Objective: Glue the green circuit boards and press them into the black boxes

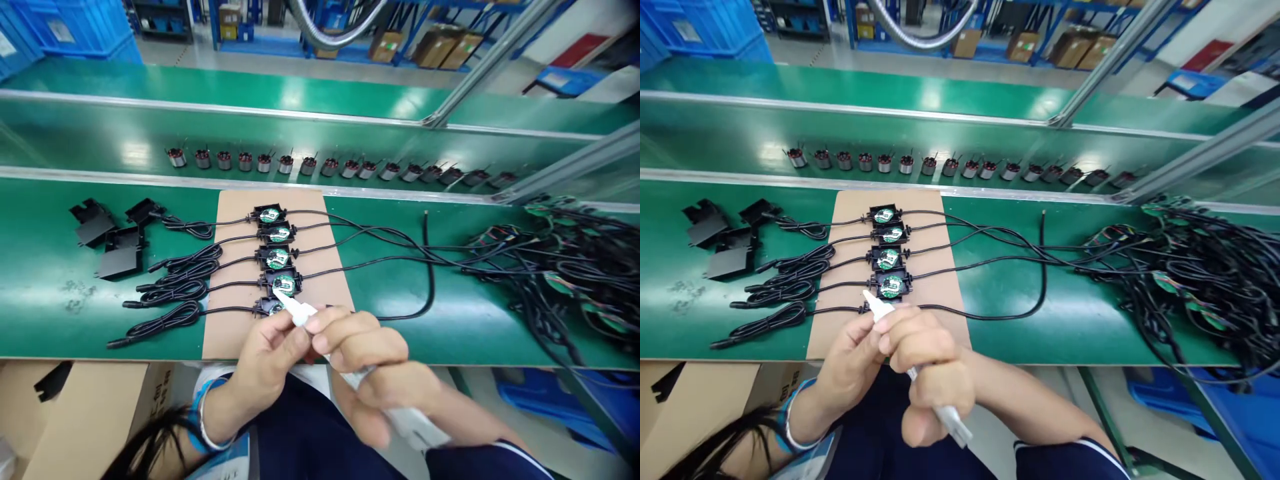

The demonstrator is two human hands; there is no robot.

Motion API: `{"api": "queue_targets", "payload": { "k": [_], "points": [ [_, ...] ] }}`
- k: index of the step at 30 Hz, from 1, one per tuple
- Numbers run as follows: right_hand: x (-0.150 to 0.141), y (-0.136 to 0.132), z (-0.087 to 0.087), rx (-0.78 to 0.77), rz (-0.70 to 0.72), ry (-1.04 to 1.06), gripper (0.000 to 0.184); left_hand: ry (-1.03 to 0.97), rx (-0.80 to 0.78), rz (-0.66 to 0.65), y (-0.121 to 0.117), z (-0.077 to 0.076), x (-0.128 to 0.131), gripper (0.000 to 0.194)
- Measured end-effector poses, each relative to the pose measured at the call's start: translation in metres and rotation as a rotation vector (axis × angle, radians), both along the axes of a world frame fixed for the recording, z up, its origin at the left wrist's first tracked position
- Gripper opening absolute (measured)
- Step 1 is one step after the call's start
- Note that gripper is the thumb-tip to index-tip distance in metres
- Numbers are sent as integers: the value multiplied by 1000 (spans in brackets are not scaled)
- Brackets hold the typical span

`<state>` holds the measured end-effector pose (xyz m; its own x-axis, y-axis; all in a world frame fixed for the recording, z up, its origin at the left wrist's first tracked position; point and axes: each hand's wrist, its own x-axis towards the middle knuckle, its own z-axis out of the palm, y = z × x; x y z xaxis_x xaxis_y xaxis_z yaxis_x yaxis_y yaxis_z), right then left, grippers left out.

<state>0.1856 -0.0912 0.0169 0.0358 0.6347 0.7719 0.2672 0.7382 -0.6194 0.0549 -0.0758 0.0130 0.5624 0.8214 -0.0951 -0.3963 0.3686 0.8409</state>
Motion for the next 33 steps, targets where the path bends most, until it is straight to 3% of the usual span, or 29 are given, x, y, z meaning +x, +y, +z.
{"api": "queue_targets", "payload": {
  "k": [2, 3, 5, 8, 10, 13, 16, 18, 20, 23, 26, 30, 33],
  "points": [
    [9, -8, -2, 166, -56, 42, 28, -26, -118, 85, 3, 5, 14, 38],
    [17, -11, 0, 168, -69, 13, 26, -7, -117, 132, 5, 7, 19, 38],
    [35, -17, 6, 58, -116, -166, 28, 68, -45, 204, 9, 8, 26, 35],
    [52, -21, 13, -25, -294, -399, 33, 224, 98, 253, 14, 6, 33, 29],
    [53, -21, 14, -42, -379, -503, 40, 309, 180, 280, 15, 4, 37, 26],
    [50, -11, 13, -65, -393, -559, 37, 360, 285, 257, 19, 1, 40, 21],
    [76, 24, 15, -93, -416, -640, 30, 390, 388, 165, 25, -1, 34, 34],
    [118, 63, 20, -111, -541, -685, 25, 473, 524, 169, 28, -1, 23, 40],
    [171, 108, 23, -188, -687, -625, 21, 611, 705, 230, 30, 0, 7, 31],
    [242, 165, 17, -238, -682, -603, 35, 781, 896, 331, 30, -2, -21, 18],
    [278, 193, 4, -260, -637, -607, 42, 909, 973, 368, 33, -9, -46, 18],
    [274, 183, -4, -285, -575, -616, 57, 1103, 1097, 265, 39, -21, -63, 28],
    [232, 143, -6, -279, -524, -606, 34, 1220, 1128, 87, 40, -28, -63, 37]
  ]
}}
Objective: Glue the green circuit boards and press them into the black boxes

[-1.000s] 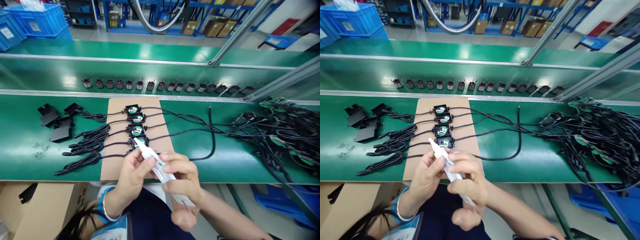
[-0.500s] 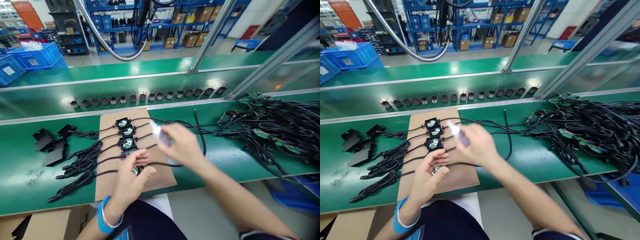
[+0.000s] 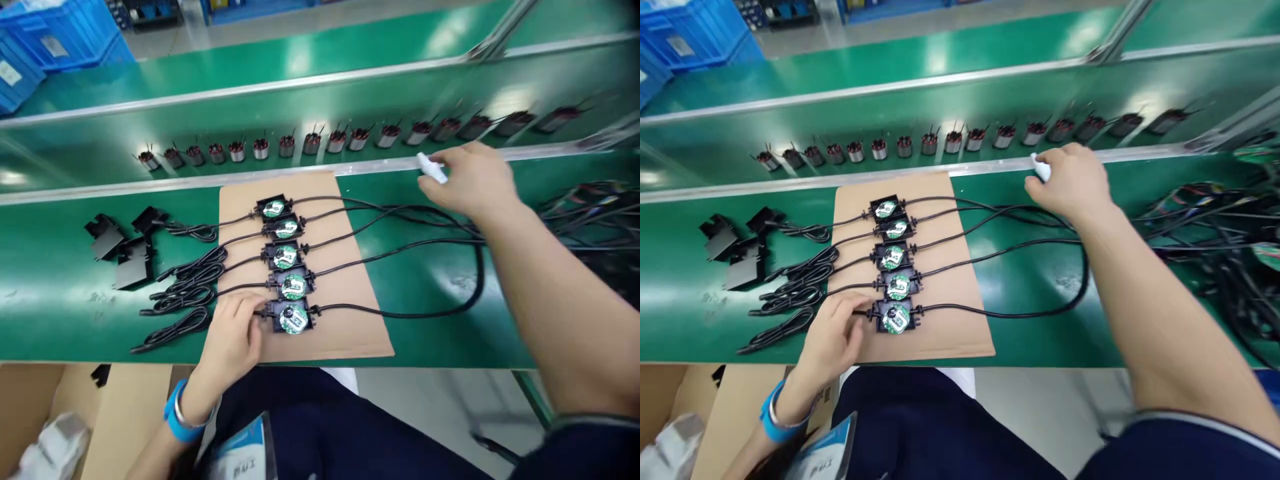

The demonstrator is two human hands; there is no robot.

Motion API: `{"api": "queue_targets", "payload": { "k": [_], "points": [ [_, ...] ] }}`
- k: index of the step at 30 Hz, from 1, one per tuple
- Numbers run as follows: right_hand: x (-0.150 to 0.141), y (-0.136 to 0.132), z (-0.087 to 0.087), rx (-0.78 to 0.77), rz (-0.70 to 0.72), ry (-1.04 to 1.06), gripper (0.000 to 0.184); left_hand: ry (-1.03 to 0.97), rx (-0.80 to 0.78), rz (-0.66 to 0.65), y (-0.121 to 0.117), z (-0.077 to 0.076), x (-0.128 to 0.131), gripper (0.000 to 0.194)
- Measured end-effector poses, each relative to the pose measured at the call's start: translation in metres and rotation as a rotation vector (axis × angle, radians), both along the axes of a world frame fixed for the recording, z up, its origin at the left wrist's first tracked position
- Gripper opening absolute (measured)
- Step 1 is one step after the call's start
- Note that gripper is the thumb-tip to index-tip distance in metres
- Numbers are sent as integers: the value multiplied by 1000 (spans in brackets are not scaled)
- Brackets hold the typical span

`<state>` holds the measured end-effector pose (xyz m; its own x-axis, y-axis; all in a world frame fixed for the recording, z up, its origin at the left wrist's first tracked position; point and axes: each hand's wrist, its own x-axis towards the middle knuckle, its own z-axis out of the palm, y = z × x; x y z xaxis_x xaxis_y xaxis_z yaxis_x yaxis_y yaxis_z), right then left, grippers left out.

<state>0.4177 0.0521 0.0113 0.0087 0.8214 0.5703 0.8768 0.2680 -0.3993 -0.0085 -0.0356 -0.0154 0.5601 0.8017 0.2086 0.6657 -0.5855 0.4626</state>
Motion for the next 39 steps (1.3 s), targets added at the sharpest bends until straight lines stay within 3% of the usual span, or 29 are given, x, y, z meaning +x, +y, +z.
{"api": "queue_targets", "payload": {
  "k": [2, 5, 7, 9, 11, 14, 18, 22, 30, 36, 39],
  "points": [
    [-44, -40, -4, -62, 118, -11, 16, 67, -41, -12, 1, -4, 2, 35],
    [-111, -99, -23, -316, 522, -32, 17, 89, -35, -19, 5, -10, 2, 25],
    [-143, -122, -40, -316, 518, -23, 16, 71, 5, -47, 8, -12, -1, 20],
    [-156, -131, -53, -244, 454, 0, 15, 40, 40, -87, 10, -11, -6, 16],
    [-156, -133, -55, -152, 450, 15, 19, -12, 44, -112, 9, -6, -11, 12],
    [-149, -138, -38, -75, 503, -80, 26, -81, 27, -116, 3, 8, -14, 11],
    [-152, -149, -6, -206, 552, -279, 22, -54, 67, -68, -4, 21, -10, 10],
    [-163, -147, 9, -319, 577, -331, 22, 35, 81, -50, -6, 22, -3, 13],
    [-169, -118, 6, -398, 581, -408, 20, 208, 74, -73, -1, 22, 6, 16],
    [-175, -108, 1, -491, 555, -420, 12, 247, -19, -56, 0, 19, 6, 18],
    [-176, -106, -1, -545, 590, -413, 23, 248, -71, -51, 1, 18, 7, 19]
  ]
}}
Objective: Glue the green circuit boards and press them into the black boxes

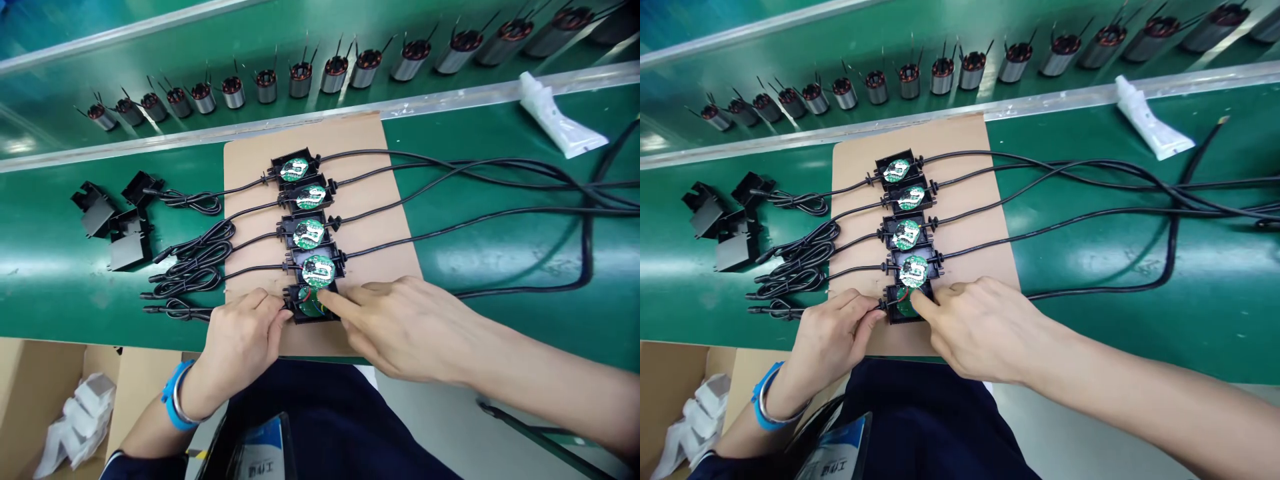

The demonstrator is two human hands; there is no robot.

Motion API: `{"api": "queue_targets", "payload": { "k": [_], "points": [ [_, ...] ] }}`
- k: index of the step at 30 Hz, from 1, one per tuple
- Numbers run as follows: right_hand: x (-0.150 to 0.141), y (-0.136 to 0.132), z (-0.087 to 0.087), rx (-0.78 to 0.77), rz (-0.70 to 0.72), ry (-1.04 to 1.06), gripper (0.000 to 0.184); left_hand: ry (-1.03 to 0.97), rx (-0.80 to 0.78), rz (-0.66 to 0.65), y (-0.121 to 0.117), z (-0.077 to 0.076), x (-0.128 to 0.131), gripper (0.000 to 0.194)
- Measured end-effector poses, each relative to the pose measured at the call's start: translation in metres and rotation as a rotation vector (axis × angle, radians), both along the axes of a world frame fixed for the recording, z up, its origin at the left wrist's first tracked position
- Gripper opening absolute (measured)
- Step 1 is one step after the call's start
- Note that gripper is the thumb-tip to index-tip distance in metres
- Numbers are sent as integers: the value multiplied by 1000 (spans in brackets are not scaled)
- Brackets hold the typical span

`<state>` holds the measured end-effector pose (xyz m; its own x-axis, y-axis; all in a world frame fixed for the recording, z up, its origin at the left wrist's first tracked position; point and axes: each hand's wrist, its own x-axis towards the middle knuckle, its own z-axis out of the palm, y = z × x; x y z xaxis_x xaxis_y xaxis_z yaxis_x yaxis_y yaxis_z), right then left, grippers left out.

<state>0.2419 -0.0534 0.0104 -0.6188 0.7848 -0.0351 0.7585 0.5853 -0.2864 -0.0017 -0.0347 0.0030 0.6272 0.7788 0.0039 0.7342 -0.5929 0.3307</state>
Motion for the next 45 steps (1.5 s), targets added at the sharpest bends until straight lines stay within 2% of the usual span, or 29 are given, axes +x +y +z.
{"api": "queue_targets", "payload": {
  "k": [8, 15, 23, 26, 28, 30, 37, 41, 43, 45],
  "points": [
    [-2, -1, -7, 95, 1, -2, 35, -60, -80, 15, 1, 0, -1, 20],
    [-4, 2, -4, 30, 0, -39, 37, -91, -184, 46, -2, 0, -3, 15],
    [-4, -10, -17, 16, -26, 52, 42, -217, -351, 40, 9, -1, -4, 8],
    [-5, -18, -17, 27, -57, 64, 42, -338, -277, 23, 6, -4, -1, 6],
    [-6, -22, -18, 30, -80, 78, 42, -410, -162, 17, 2, -5, 2, 4],
    [-6, -23, -18, 28, -100, 90, 42, -397, -39, 8, -2, -7, 5, 4],
    [-8, -21, -23, 30, -114, 139, 38, -33, 308, -174, -10, -12, 8, 17],
    [-10, -22, -21, 4, -129, 155, 28, 217, 484, -349, -12, -5, 12, 20],
    [-11, -22, -20, -10, -134, 137, 26, 289, 480, -389, -12, 2, 13, 22],
    [-12, -23, -21, -9, -138, 127, 27, 275, 388, -349, -11, 7, 13, 23]
  ]
}}
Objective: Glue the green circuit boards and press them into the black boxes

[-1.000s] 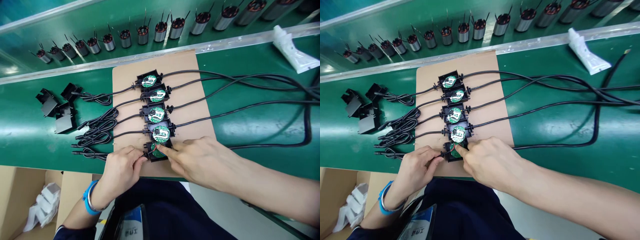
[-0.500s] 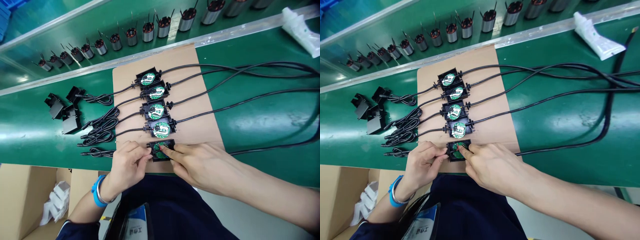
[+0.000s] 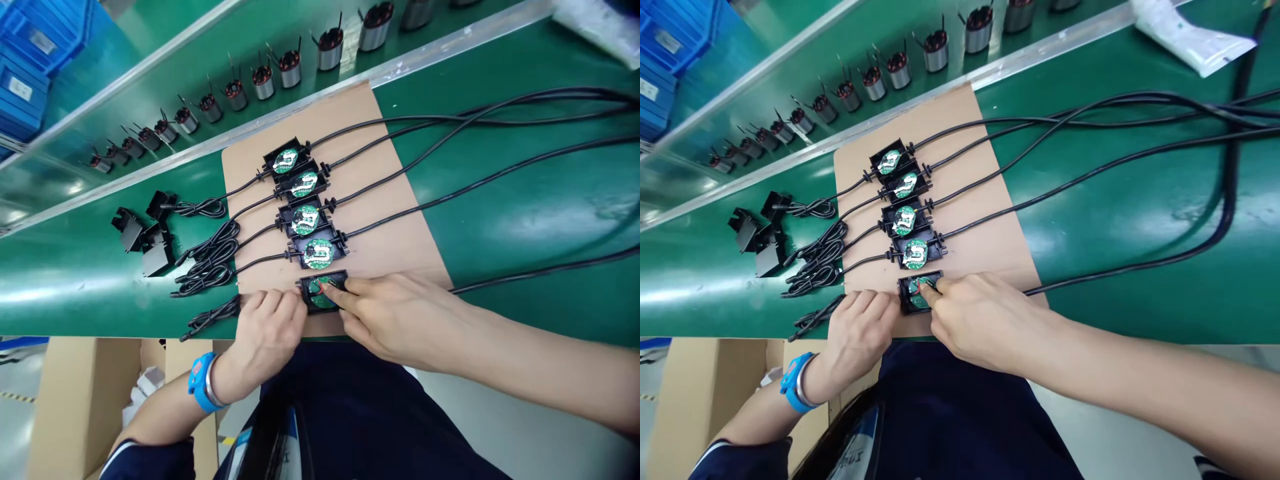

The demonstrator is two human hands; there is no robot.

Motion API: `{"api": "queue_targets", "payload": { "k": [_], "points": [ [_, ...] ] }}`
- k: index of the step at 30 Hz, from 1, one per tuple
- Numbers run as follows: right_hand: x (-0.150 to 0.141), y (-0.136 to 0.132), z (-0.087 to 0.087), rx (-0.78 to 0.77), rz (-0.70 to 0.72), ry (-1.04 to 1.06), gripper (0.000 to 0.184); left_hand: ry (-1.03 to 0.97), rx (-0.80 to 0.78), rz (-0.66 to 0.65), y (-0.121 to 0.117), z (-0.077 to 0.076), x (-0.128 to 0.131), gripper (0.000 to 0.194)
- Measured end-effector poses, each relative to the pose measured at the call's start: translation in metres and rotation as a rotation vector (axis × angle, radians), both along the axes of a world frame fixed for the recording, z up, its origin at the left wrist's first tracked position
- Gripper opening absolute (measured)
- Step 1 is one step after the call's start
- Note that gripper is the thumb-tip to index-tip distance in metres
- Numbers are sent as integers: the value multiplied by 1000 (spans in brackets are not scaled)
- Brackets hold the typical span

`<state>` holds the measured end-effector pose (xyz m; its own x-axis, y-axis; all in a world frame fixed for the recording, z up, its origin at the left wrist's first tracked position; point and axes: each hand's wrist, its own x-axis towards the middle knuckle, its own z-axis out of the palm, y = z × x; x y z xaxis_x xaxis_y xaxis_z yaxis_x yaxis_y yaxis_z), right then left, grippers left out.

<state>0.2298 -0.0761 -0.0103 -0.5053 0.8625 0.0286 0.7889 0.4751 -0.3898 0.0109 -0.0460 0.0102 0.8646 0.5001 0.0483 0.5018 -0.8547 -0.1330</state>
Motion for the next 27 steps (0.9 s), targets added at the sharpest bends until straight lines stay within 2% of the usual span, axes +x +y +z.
{"api": "queue_targets", "payload": {
  "k": [3, 5, 7, 10, 14, 19, 22, 24, 27],
  "points": [
    [2, 0, -1, 12, 1, 31, 31, -183, -148, 120, -1, -1, 1, 25],
    [6, -1, 1, -7, 12, 67, 33, -308, -204, 86, -3, -9, 1, 24],
    [12, -2, 5, -68, 7, 92, 34, -367, -219, 0, -5, -20, 2, 21],
    [20, -4, 12, -181, -32, 93, 27, -368, -181, -77, -3, -28, 1, 18],
    [24, -3, 18, -251, -78, 86, 8, -282, -221, -179, 4, -26, 2, 26],
    [24, 6, 23, -436, -120, 97, 19, -291, -253, -154, 3, -28, 6, 40],
    [25, 10, 22, -529, -44, 151, 22, -262, -222, -138, 1, -28, 6, 43],
    [26, 8, 18, -483, 0, 218, 20, -264, -224, -127, 0, -27, 7, 43],
    [28, 2, 5, -178, -6, 256, 19, -295, -243, -116, 2, -26, 8, 42]
  ]
}}
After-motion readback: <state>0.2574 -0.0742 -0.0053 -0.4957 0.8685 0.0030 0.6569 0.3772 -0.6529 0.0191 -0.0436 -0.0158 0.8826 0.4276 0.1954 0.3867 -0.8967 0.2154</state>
